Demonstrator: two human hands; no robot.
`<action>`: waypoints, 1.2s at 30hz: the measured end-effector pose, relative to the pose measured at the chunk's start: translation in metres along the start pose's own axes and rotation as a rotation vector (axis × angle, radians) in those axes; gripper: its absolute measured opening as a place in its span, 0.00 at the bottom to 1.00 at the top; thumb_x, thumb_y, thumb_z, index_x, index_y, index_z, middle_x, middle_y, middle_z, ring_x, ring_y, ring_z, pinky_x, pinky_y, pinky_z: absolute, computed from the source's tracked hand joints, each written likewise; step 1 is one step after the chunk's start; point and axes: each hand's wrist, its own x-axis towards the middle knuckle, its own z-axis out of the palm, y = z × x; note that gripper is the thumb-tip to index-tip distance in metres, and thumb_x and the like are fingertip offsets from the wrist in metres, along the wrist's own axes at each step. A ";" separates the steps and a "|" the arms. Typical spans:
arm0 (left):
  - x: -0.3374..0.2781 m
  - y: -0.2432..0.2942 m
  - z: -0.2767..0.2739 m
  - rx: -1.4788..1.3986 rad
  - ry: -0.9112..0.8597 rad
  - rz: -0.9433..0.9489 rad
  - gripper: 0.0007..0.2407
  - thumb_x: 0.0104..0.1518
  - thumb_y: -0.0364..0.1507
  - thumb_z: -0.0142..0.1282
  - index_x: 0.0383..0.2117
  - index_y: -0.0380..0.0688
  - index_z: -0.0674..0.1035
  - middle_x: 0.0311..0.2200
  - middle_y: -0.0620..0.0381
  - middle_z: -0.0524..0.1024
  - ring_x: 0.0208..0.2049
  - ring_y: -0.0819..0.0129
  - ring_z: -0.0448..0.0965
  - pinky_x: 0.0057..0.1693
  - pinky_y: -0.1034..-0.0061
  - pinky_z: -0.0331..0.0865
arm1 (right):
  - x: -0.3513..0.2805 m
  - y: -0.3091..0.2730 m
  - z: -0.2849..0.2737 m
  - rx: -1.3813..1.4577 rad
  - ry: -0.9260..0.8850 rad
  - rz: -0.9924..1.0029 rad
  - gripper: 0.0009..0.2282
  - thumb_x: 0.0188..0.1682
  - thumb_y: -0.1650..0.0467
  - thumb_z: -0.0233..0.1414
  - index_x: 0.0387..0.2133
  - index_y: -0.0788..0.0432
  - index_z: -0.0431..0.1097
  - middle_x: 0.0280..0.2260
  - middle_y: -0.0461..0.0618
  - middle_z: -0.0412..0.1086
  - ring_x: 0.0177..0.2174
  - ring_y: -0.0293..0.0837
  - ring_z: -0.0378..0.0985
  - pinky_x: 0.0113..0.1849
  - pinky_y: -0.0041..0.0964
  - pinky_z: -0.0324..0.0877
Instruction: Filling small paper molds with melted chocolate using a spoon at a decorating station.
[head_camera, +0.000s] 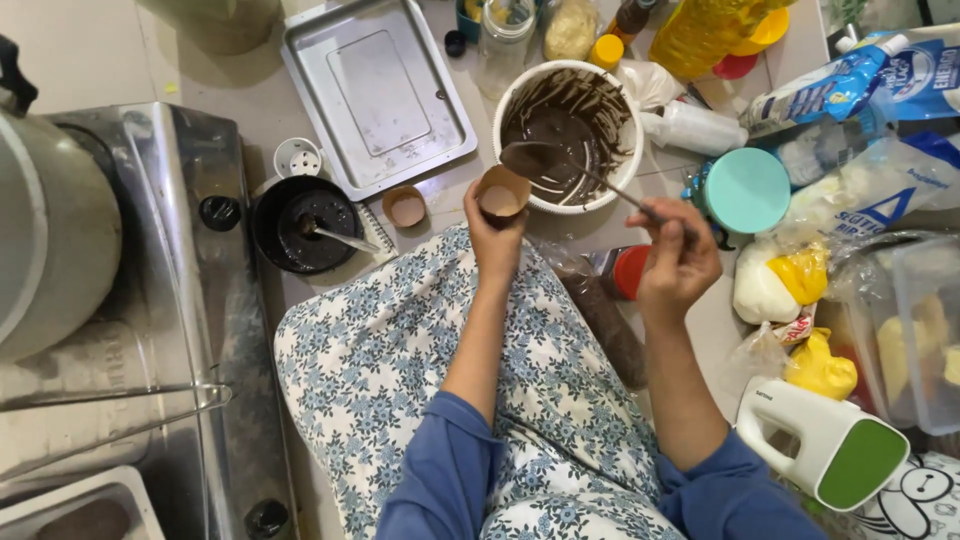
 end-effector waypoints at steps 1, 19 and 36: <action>0.001 0.004 -0.004 0.001 0.006 0.001 0.29 0.33 0.18 0.58 0.46 0.44 0.61 0.45 0.44 0.61 0.52 0.49 0.56 0.56 0.57 0.49 | -0.005 -0.001 0.000 0.004 -0.004 0.002 0.06 0.46 0.79 0.37 0.28 0.76 0.58 0.28 0.70 0.61 0.23 0.56 0.70 0.27 0.46 0.71; 0.009 0.011 -0.048 -0.202 -0.026 0.097 0.29 0.34 0.15 0.58 0.46 0.48 0.62 0.45 0.51 0.61 0.52 0.58 0.57 0.54 0.64 0.54 | -0.019 -0.032 0.043 -0.134 -0.263 -0.353 0.07 0.42 0.78 0.46 0.19 0.73 0.66 0.22 0.64 0.67 0.19 0.50 0.70 0.21 0.37 0.67; 0.004 0.013 -0.045 -0.141 -0.066 0.076 0.29 0.35 0.16 0.59 0.47 0.50 0.61 0.44 0.53 0.62 0.51 0.61 0.59 0.55 0.65 0.54 | -0.025 -0.021 0.048 -0.203 -0.371 -0.443 0.05 0.38 0.83 0.46 0.18 0.70 0.69 0.22 0.59 0.68 0.21 0.50 0.71 0.26 0.36 0.67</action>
